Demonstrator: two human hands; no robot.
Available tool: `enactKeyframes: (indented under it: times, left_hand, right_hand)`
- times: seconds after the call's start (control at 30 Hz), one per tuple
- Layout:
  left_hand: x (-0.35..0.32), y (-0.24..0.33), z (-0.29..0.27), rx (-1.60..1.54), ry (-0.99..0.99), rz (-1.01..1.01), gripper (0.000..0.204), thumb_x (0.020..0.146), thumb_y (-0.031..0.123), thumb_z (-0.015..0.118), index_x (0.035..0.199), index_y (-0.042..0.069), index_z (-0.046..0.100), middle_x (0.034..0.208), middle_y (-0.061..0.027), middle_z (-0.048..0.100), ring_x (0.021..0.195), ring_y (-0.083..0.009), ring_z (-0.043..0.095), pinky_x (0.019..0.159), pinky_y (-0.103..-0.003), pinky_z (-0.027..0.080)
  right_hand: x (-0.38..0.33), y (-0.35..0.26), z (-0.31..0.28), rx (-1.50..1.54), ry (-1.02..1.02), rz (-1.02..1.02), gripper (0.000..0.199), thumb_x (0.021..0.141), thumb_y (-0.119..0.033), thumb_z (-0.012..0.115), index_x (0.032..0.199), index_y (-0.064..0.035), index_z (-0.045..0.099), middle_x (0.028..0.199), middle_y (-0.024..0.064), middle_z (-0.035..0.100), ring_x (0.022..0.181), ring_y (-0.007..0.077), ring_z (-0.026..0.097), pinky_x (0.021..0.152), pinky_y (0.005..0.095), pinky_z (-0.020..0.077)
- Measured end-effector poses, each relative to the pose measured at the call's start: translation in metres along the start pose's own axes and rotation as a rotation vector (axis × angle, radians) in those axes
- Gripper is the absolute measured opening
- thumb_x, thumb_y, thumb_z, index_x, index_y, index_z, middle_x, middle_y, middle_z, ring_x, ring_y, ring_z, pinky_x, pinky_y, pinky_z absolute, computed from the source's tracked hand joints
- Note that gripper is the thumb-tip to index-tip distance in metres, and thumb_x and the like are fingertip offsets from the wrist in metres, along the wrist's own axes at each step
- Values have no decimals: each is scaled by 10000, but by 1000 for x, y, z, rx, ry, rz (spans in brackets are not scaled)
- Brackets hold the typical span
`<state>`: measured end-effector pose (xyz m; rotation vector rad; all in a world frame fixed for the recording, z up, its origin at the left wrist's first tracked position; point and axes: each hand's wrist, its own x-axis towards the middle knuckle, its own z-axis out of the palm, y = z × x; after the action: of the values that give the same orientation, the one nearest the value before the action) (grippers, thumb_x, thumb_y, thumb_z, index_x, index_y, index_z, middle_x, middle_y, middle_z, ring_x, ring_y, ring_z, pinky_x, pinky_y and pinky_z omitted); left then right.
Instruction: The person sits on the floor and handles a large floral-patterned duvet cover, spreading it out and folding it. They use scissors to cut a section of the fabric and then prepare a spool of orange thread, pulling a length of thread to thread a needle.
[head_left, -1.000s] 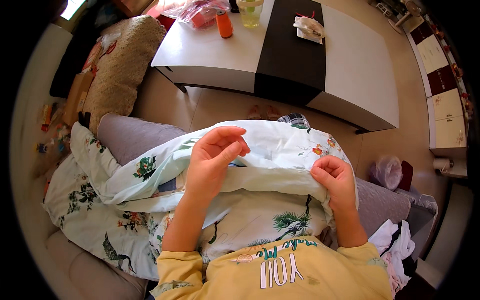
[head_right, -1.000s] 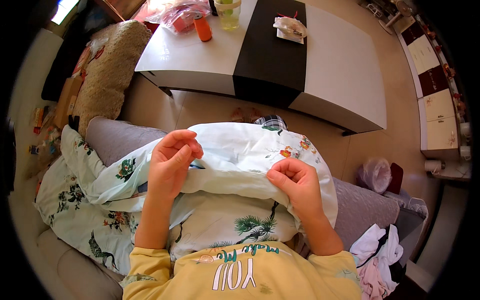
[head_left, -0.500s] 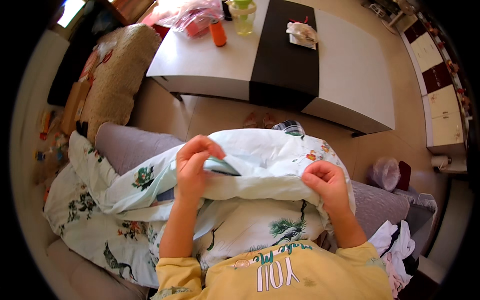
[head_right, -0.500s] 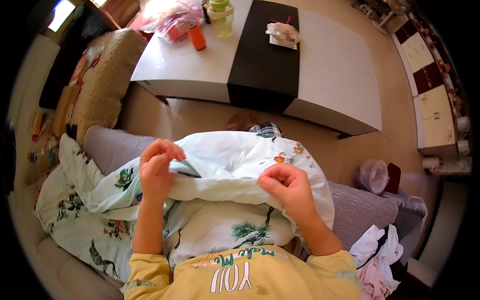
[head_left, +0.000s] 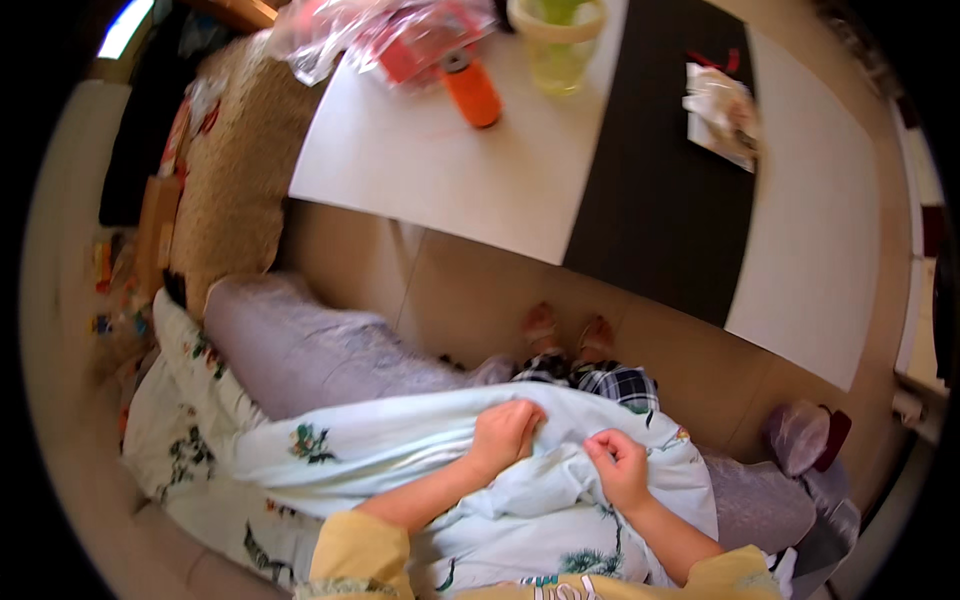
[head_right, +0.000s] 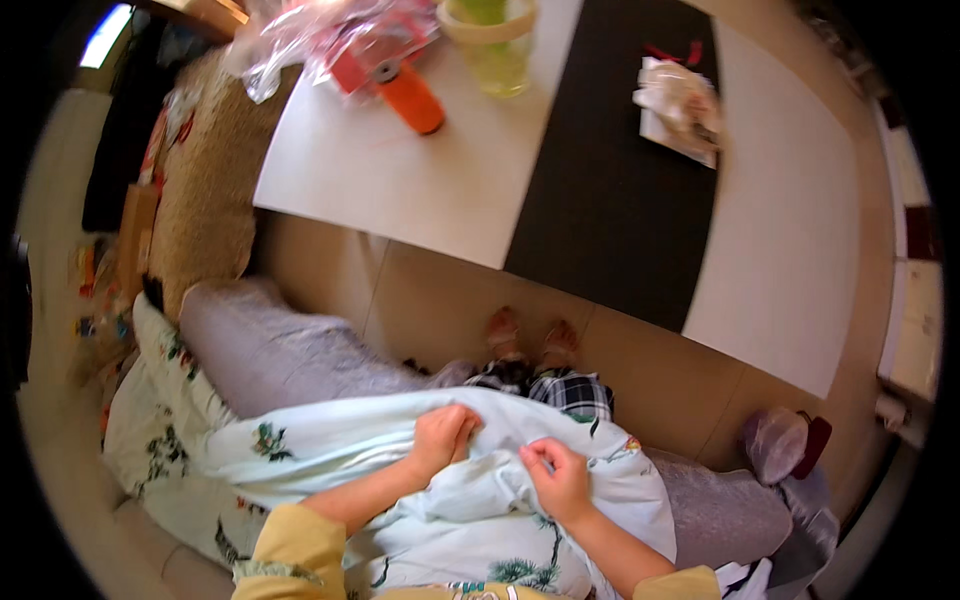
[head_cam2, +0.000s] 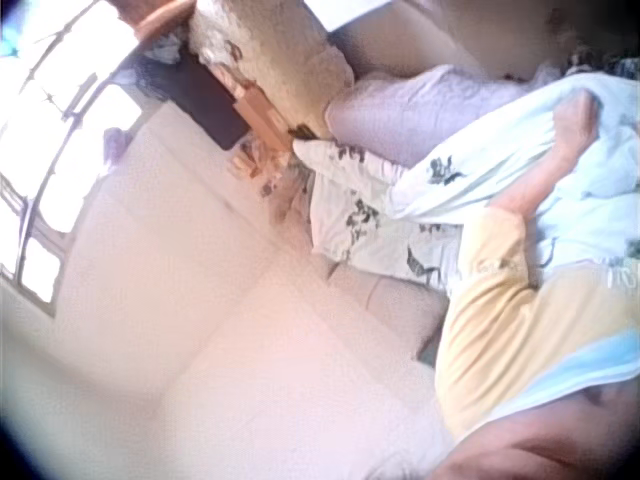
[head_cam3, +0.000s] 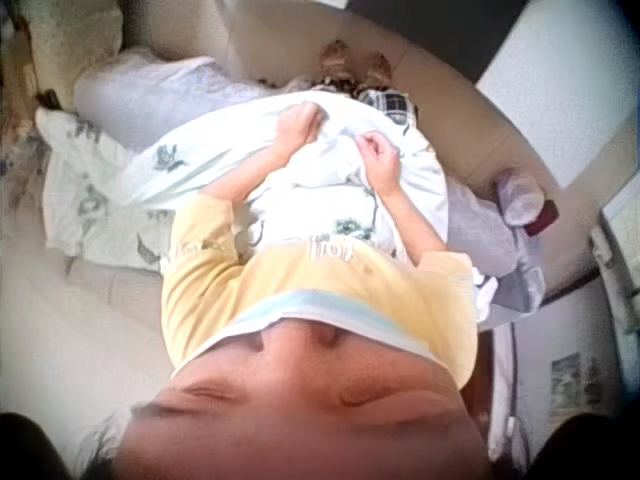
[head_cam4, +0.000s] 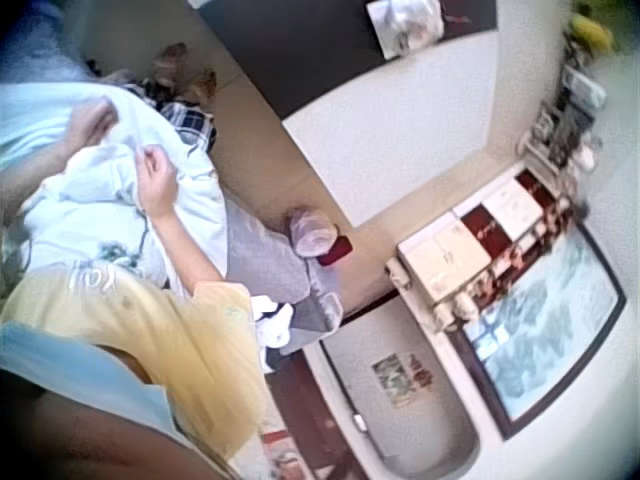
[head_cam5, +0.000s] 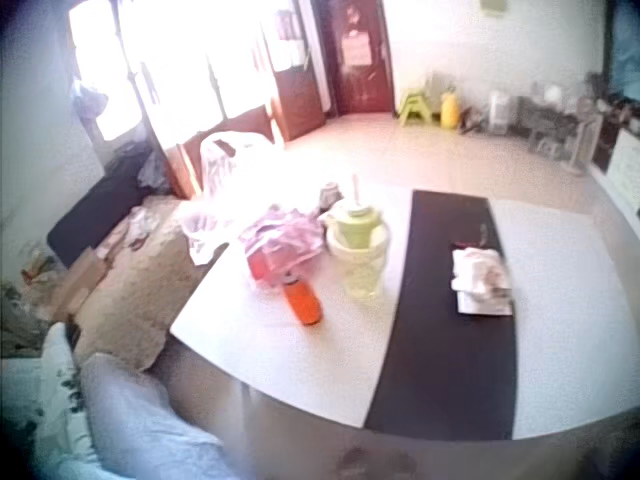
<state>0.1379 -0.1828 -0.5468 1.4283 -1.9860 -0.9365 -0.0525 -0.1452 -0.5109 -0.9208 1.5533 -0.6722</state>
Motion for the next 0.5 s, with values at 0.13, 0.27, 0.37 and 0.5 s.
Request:
enactKeyframes:
  times: [0.13,0.27,0.37,0.5]
  left_hand:
    - [26,6,-11,53,39,-220,82,786,164,586,815,94,555,661,-91,576,647,-277,582,580,-394,450]
    - [51,11,-40,145,-241,-350,263,811,324,544,917,93,611,753,-140,616,750,-312,592,690,-439,440]
    - [34,15,-77,-43,-596,-533,386,822,412,515,937,66,641,852,-174,633,793,-341,592,711,-428,444]
    - [31,36,-143,-219,-650,-659,455,839,460,504,896,37,663,894,-183,642,796,-335,597,714,-400,452]
  right_hand:
    - [29,-21,-1,95,-46,152,97,837,-91,595,809,0,574,625,-28,525,569,28,440,522,182,369]
    - [48,-58,-17,-321,31,-63,271,816,-232,621,955,-1,592,906,108,559,874,187,531,743,282,434]
    - [57,-99,-73,-671,-298,-17,477,800,-413,587,1094,-38,588,1161,191,507,1107,320,460,922,370,374]
    - [68,-126,-153,-642,-901,230,642,825,-397,590,1290,4,403,1341,165,403,1253,240,362,1035,338,273]
